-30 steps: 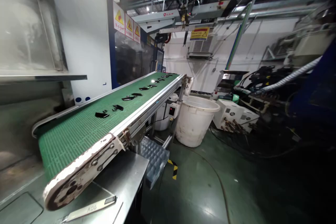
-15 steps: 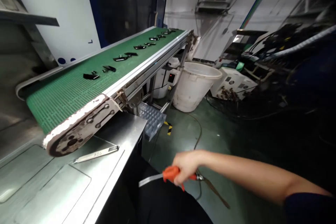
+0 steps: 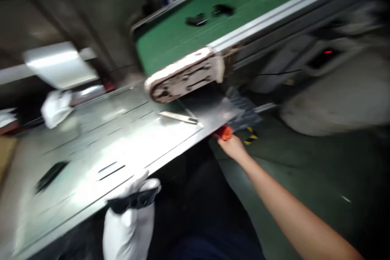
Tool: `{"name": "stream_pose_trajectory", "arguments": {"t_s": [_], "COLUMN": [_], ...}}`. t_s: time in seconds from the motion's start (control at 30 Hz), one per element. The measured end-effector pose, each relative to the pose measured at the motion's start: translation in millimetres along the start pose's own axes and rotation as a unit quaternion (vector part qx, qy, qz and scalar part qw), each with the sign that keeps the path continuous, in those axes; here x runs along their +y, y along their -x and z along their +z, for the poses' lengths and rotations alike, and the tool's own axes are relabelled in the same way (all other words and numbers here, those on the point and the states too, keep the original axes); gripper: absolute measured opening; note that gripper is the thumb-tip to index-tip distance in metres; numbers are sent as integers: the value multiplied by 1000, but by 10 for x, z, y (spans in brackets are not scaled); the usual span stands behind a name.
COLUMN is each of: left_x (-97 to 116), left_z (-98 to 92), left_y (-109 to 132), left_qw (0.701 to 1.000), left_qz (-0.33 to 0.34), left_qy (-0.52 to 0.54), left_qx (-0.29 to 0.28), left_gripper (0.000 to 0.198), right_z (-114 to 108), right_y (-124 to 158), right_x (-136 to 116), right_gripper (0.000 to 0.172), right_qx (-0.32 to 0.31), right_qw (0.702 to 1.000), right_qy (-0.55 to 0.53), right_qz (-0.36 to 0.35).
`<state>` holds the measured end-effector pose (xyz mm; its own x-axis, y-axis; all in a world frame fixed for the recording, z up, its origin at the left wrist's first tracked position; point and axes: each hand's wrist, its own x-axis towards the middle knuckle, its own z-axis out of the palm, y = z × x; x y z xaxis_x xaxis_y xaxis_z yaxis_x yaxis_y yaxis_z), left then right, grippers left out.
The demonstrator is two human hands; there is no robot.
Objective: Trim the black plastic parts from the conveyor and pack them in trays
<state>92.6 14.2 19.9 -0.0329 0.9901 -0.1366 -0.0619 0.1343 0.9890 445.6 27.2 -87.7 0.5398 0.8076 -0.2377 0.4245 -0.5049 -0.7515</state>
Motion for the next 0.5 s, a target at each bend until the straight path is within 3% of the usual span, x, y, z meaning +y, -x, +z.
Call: {"name": "stream_pose_trajectory", "arguments": {"t_s": [0.1,0.2,0.27,0.3,0.4,0.5], "left_x": [23,77,89,86,66,48], "left_z": [-91,-101,-95,-101,-176,-322], "left_y": [-162,-266,-287,-290,-286,-265], "left_qw": [980,949,943,942,954,982], "left_qz": [25,22,15,15,26,27], "left_qy": [195,313,331,333,298,184], "left_qx": [-4,-38,-35,-29,-8,16], "left_gripper": [36,30,31,32,33,36], "right_z": [233,299,285,283,351,524], "right_y": [-29,310,682,862,1222,1296], "right_x": [-89,-466,-900,-1155,-1888,-2311], "right_gripper": [33,38,32,25,24,14], "right_qx": [-116,-234,-262,-242,-209,-210], "right_qw": [993,971,953,941,859,811], "right_qy": [7,-13,-41,-56,-98,-45], "right_qz": [7,-36,-143,-229,-456,-544]}}
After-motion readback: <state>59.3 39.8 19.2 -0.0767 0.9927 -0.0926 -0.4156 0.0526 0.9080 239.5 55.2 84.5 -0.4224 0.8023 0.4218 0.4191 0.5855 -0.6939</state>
